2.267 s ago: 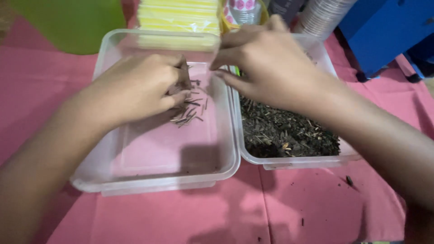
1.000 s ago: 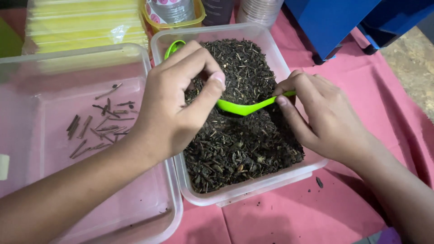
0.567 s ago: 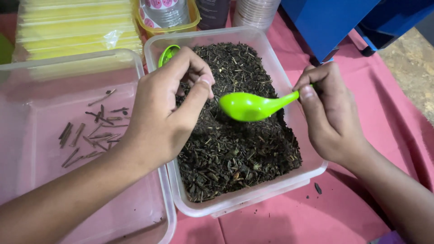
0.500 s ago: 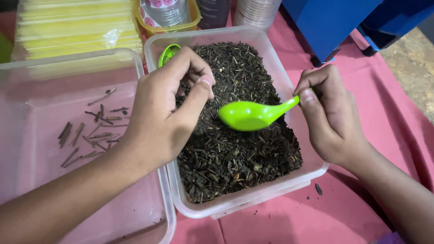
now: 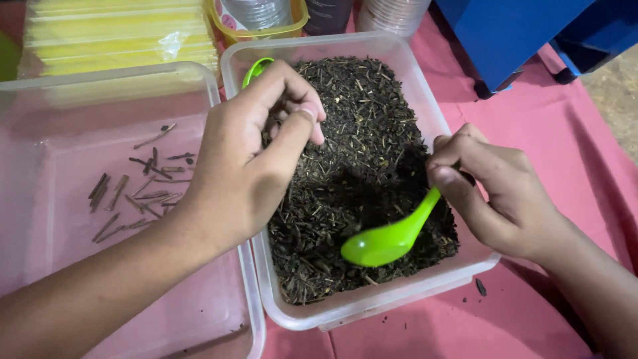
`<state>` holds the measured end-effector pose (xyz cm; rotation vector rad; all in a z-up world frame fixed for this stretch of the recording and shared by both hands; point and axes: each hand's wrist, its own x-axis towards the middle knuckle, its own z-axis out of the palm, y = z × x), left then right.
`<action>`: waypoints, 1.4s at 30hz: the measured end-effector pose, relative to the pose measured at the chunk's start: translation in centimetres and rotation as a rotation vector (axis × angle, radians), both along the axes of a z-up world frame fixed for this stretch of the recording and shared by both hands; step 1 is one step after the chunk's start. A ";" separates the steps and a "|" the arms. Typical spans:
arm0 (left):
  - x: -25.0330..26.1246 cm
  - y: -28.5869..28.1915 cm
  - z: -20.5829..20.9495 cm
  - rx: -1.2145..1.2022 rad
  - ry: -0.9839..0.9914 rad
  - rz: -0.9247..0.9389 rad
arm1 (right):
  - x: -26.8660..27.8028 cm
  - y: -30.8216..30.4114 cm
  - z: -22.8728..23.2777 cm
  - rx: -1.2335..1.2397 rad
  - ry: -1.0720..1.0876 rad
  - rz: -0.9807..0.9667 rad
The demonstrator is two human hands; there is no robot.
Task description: Sorting through dried tea leaves to remove stems and twigs using a spoon and fingers
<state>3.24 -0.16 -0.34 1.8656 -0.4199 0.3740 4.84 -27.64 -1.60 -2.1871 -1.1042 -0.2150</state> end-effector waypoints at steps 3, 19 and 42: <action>0.0 0.0 -0.1 0.002 -0.018 0.004 | -0.1 0.1 -0.5 0.062 0.002 -0.085; -0.3 0.1 0.0 -0.009 -0.120 -0.002 | 0.1 -0.6 -1.3 0.203 -0.081 0.114; 0.3 0.1 -0.6 0.114 -0.170 -0.093 | 0.1 -1.2 -2.4 0.249 0.149 -0.195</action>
